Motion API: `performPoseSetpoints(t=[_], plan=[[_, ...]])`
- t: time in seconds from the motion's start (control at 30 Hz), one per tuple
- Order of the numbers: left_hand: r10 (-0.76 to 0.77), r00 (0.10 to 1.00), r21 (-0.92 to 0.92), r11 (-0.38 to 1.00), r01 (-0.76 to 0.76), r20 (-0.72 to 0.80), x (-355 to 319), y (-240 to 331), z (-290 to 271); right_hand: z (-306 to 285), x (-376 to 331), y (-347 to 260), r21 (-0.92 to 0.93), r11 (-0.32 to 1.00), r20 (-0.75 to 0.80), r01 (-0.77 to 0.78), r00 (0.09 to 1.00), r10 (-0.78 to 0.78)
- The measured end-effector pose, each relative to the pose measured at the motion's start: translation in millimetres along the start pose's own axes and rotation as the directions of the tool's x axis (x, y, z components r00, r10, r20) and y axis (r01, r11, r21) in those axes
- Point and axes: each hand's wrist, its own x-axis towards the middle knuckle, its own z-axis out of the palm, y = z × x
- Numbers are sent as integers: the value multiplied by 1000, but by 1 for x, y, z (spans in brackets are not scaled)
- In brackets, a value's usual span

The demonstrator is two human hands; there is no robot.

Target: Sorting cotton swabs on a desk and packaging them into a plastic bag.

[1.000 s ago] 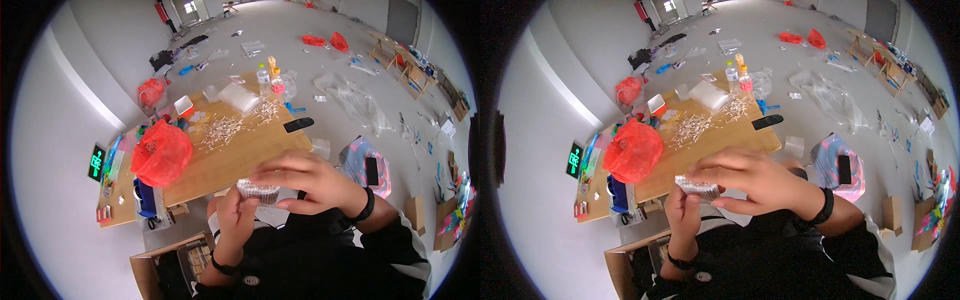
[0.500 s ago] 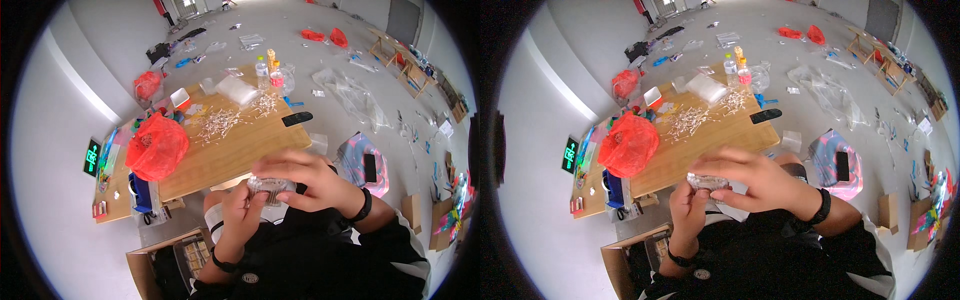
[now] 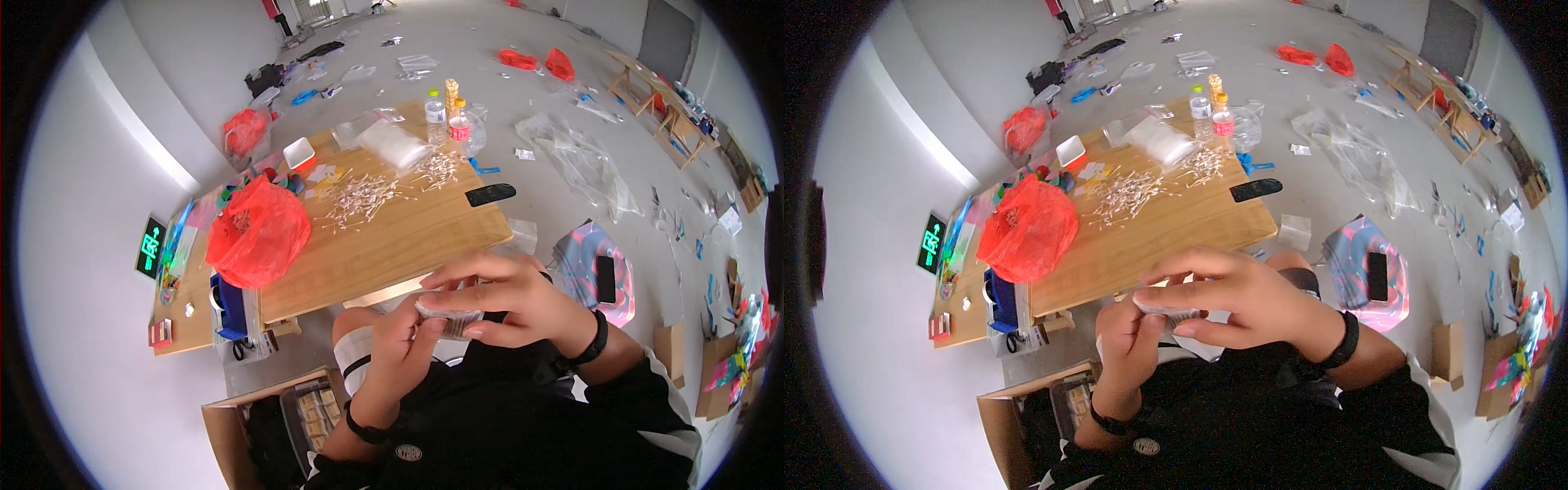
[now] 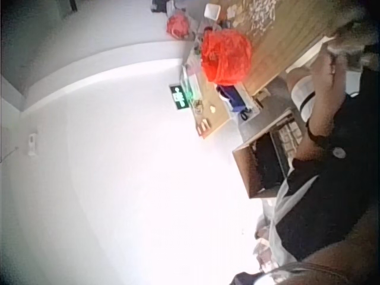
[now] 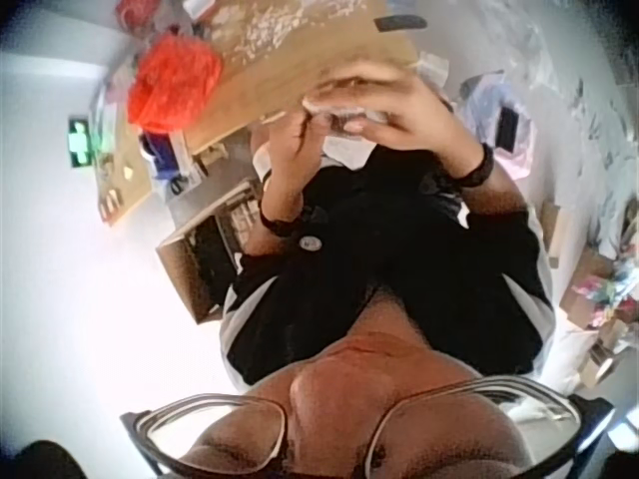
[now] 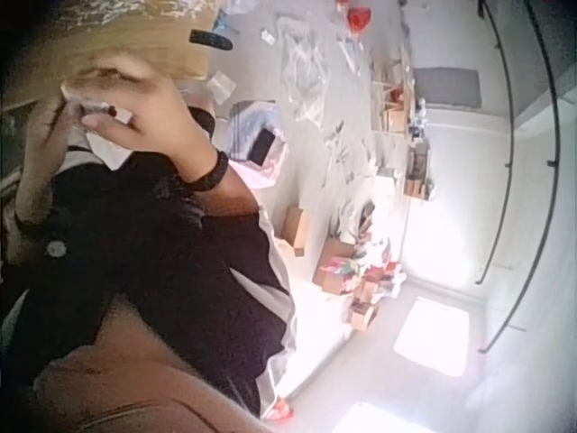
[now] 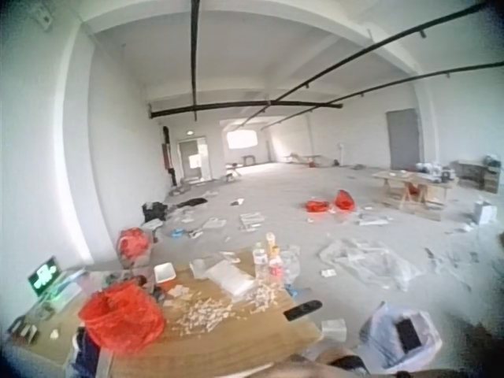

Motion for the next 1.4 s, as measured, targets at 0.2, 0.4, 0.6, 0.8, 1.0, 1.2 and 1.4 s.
performPoseSetpoints(t=[0.2, 0.4, 0.6, 0.8, 1.0, 1.2, 1.4], plan=[[-34, 997, -29, 999, 36, 65, -3, -1, -2, 1, -3, 4, 28, 1000, 17, -3, 1000, 3], [-79, 996, -10, 997, 80, 32, -4, 0, 2, 0, -7, 8, 64, 995, 31, -82, 996, 80], [-261, 965, -210, 944, 254, -6, -7, -11, 9, -1, -3, 8, 26, 990, 104, -135, 986, 132], [-432, 898, -510, 793, 332, -87, -10, -17, 17, 6, -9, 13, 144, 944, 23, -298, 954, 298], [-415, 881, -850, 526, 30, -226, -7, -43, 26, 31, -12, 23, 423, 839, -189, -343, 871, 452], [-321, 841, -853, 446, -271, -435, 4, -54, 27, 48, -22, 39, 653, 622, -105, -431, 763, 638], [-286, 814, -798, 515, -315, -506, 11, -37, 27, 57, -25, 36, 538, 782, -178, -315, 864, 471]])
